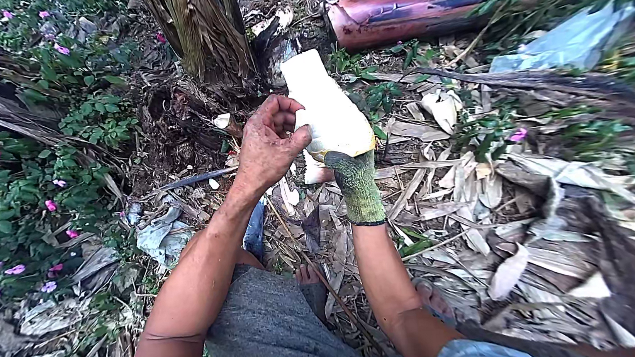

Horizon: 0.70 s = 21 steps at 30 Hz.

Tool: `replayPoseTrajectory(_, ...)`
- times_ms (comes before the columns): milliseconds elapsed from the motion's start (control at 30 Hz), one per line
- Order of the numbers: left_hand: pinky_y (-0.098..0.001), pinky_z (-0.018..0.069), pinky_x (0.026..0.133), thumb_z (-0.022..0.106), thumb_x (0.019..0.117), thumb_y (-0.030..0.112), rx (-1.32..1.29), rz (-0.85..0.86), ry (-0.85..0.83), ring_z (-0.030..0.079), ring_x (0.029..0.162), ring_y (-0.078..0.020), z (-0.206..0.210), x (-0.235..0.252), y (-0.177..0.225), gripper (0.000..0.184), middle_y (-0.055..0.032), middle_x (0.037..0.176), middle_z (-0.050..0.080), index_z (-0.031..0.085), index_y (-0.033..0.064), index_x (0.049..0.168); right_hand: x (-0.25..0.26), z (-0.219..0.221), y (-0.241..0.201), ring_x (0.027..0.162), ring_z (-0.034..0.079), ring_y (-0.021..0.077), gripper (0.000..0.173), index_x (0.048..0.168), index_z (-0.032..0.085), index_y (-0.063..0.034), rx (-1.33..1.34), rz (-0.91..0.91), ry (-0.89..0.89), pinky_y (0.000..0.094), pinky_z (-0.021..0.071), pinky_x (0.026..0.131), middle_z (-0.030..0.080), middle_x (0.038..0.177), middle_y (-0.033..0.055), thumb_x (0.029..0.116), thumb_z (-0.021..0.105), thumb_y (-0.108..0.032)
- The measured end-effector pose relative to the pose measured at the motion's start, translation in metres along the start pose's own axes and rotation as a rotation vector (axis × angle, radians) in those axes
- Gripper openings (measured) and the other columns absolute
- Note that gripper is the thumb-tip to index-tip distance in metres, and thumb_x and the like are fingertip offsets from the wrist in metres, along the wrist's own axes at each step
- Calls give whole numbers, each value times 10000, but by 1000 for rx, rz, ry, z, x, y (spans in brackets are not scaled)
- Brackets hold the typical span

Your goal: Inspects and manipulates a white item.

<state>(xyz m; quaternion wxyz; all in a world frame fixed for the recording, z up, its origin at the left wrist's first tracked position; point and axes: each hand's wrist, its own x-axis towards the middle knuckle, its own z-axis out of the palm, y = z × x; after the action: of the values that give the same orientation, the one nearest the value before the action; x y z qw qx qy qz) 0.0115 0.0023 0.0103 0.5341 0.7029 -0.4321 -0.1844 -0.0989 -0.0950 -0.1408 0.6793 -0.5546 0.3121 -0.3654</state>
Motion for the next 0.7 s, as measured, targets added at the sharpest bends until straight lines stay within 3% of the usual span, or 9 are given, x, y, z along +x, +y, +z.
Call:
replayPoseTrajectory(67,-244,589,688,711,850,-47,-122,24,-251,675,756,-107,-8,0,5,334,-51,898,703,606,-16,1165,0,0,15,1031,684,141,546,1333,552,-46,334,-72,-88,368,609,898,690,1152,63,818,725,7)
replayPoseTrajectory(167,-232,587,727,736,912,84,5,-22,-554,682,791,-83,-27,3,12,295,-26,907,729,673,-14,1183,-6,0,18,852,685,99,280,1167,610,-64,585,78,-69,320,604,755,702,948,14,934,678,-205)
replayPoseTrajectory(300,-274,572,709,675,988,281,271,-189,-163,676,736,-68,-27,6,-1,206,5,823,715,704,80,1021,-9,-6,16,1078,673,139,759,1348,570,-199,751,71,-235,387,593,914,696,1186,4,788,757,-676)
replayPoseTrajectory(400,-305,555,819,634,1013,283,134,-311,-27,670,907,-101,-15,8,0,315,-37,1007,719,672,55,1227,0,-2,13,1100,675,172,821,1344,531,-134,739,37,-209,430,592,955,688,1198,32,712,893,-514)
replayPoseTrajectory(500,-297,516,774,569,1014,248,67,-322,17,658,927,-92,-7,9,2,320,-31,1036,727,682,63,1249,8,-1,27,854,661,106,441,1145,659,24,164,383,-140,317,578,834,703,941,56,769,869,-70)
replayPoseTrajectory(600,-256,514,737,602,988,167,45,-291,41,661,867,-57,-6,9,0,270,-5,990,745,693,54,1216,16,-5,124,801,650,117,408,1107,659,122,-26,-260,-249,265,564,724,703,919,138,836,817,-138)
replayPoseTrajectory(633,-253,525,738,610,977,151,39,-289,44,663,859,-55,-6,9,-1,272,-9,983,743,688,41,1213,16,-8,98,818,659,137,454,1159,636,111,-6,-276,-261,281,570,707,701,957,144,834,811,-155)
replayPoseTrajectory(667,-253,528,738,610,968,138,35,-291,52,661,847,-55,-5,9,-1,267,-12,970,739,686,34,1202,13,-15,27,920,670,131,510,1267,598,-22,-80,33,-337,324,588,810,696,1065,72,825,820,-147)
replayPoseTrajectory(700,-259,529,743,604,961,131,34,-296,59,657,841,-58,-6,9,-2,262,-14,959,735,688,32,1188,9,-14,-16,923,673,143,536,1282,580,-48,-88,106,-321,363,598,795,691,1075,64,802,808,-126)
